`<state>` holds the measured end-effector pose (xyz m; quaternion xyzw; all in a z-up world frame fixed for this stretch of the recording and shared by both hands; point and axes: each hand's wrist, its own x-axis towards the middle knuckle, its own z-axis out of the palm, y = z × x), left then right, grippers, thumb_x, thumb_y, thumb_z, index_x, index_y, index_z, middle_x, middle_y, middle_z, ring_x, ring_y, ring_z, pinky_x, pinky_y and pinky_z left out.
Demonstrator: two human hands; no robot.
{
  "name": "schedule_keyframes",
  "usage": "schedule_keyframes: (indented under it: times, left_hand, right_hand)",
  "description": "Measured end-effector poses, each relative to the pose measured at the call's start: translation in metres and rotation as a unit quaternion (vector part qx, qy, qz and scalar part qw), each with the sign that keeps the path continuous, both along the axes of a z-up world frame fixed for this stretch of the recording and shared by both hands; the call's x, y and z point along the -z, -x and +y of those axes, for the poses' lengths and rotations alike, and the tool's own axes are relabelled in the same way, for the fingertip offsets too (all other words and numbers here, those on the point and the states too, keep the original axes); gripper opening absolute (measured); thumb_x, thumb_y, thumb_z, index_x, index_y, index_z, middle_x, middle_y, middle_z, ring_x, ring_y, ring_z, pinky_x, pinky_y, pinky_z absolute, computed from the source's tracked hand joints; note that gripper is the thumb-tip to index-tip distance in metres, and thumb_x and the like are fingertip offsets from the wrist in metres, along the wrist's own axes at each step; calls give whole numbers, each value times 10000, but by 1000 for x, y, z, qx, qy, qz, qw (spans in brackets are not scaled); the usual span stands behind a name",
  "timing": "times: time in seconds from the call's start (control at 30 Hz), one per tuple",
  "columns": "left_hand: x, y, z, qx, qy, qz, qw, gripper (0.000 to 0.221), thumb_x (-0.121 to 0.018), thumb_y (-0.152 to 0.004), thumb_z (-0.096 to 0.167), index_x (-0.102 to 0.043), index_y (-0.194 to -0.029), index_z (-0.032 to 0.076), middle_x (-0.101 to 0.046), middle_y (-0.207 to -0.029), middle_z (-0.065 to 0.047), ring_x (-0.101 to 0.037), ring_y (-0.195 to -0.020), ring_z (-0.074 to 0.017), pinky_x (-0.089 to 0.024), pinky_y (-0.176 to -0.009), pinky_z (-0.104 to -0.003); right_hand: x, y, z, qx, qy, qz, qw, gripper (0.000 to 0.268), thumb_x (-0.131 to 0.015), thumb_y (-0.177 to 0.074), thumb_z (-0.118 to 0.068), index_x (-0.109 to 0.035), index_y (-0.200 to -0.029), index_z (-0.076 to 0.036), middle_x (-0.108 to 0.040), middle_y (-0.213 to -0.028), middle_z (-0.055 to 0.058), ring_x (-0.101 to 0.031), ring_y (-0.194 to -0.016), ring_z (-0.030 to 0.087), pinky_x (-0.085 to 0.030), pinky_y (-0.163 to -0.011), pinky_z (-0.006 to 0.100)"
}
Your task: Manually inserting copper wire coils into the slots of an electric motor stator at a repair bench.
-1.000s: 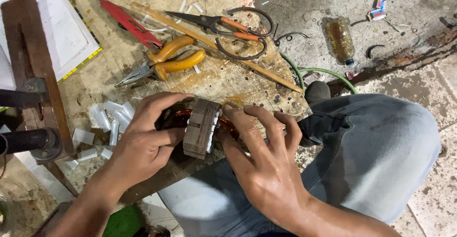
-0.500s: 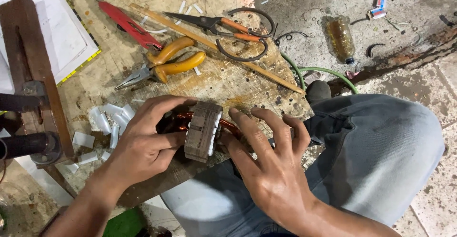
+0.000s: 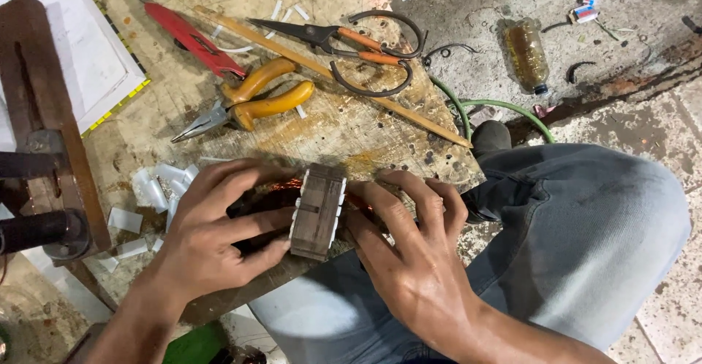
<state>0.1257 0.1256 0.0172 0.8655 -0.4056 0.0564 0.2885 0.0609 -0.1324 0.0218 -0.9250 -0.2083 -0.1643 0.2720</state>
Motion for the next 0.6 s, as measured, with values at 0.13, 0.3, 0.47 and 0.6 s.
schedule_keyframes:
  times: [0.13,0.3,0.47,0.6]
  left_hand:
    - [-12,-3,-8,7,-24,-25,999,126,-775,-868,189,-811,-959,109,-697,-1247,-126,-662,-1156,-337,-520,-994,-464]
    - [-9,-2,-5,10,-85,-117,990,379,-810,-855,547,-748,-991,199,-692,-1170,-98,-645,-1107,-349,-539,-924,-487]
    - [3,3,1,11,-52,-94,994,336,-794,-896,447,-769,-1004,129,-607,-1339,-175,-660,-1155,-370,-547,-1021,-486]
    - [20,6,14,13,-41,-91,995,258,-782,-921,391,-797,-990,142,-525,-1414,-187,-639,-1196,-423,-567,-1018,-513]
  right_hand:
    - [2,-1,2,3,-23,0,1000,128,-738,-1003,-134,-692,-1091,-53,-609,-1341,114,-494,-1288,395,-315,-958,577]
    - [-1,-3,3,9,-11,-10,1000,102,-668,-1038,-108,-692,-1119,-50,-608,-1296,92,-518,-1271,359,-310,-970,546]
    - [3,2,4,7,0,22,1000,173,-576,-1082,-202,-671,-1189,-105,-560,-1374,75,-491,-1305,359,-284,-968,603]
    - [3,0,4,13,3,7,1000,160,-596,-1081,-215,-693,-1149,-108,-576,-1364,74,-501,-1299,357,-293,-973,590]
